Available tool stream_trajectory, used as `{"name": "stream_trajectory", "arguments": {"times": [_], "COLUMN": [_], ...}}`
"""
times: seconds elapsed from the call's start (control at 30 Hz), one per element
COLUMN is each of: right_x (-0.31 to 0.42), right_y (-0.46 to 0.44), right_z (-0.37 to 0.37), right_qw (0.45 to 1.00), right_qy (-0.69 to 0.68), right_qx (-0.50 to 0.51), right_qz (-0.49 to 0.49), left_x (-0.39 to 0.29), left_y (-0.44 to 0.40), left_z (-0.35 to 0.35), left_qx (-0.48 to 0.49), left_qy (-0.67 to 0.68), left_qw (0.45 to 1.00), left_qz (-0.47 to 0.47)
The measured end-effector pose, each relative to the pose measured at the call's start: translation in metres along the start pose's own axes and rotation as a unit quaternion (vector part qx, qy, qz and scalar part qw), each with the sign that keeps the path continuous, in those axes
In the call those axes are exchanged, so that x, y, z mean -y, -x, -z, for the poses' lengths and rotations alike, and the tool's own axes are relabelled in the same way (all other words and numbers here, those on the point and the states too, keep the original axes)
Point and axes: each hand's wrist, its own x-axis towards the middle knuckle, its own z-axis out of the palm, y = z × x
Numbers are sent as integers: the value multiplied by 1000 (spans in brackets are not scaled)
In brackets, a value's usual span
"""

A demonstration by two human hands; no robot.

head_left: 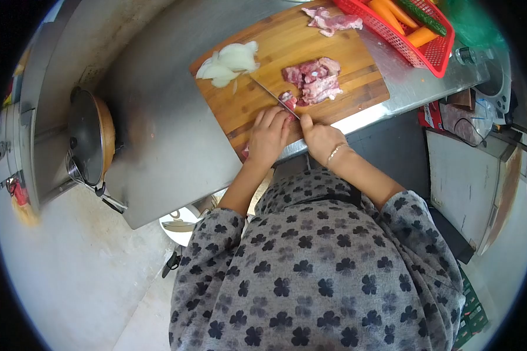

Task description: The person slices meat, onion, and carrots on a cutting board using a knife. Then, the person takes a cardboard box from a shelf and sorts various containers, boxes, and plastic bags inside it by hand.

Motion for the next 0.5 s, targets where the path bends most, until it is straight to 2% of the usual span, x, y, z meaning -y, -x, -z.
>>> {"name": "stream_trajectory", "arguments": {"times": [0.1, 0.13, 0.17, 0.23, 0.27, 0.37, 0.43, 0.5], "right_x": [-27, -32, -32, -32, -38, -22, -11, -3], "right_y": [36, 45, 47, 45, 34, 19, 36, 54], "right_z": [-21, -19, -16, -9, -17, 0, 12, 11], "right_qw": [1000, 997, 997, 999, 997, 997, 998, 999], "right_qy": [17, -3, -1, -11, -12, 26, 21, 31], "right_qx": [-4, 51, 52, 46, -74, -73, -58, -7], "right_qz": [-18, -53, -51, -27, 32, 20, 18, 17], "left_x": [2, 2, 1, 1, -1, -7, -8, -6], "left_y": [-3, -3, 0, 0, 1, 2, 5, 8], "left_z": [0, 1, 2, 5, 8, 15, 12, 7], "left_qx": [-10, -12, -14, -31, -32, -35, -35, -37], "left_qy": [0, -3, -4, -40, -40, -48, 13, 19], "left_qw": [1000, 999, 999, 999, 999, 998, 996, 996], "left_qz": [16, 33, 36, -11, -13, -13, 76, 78]}}
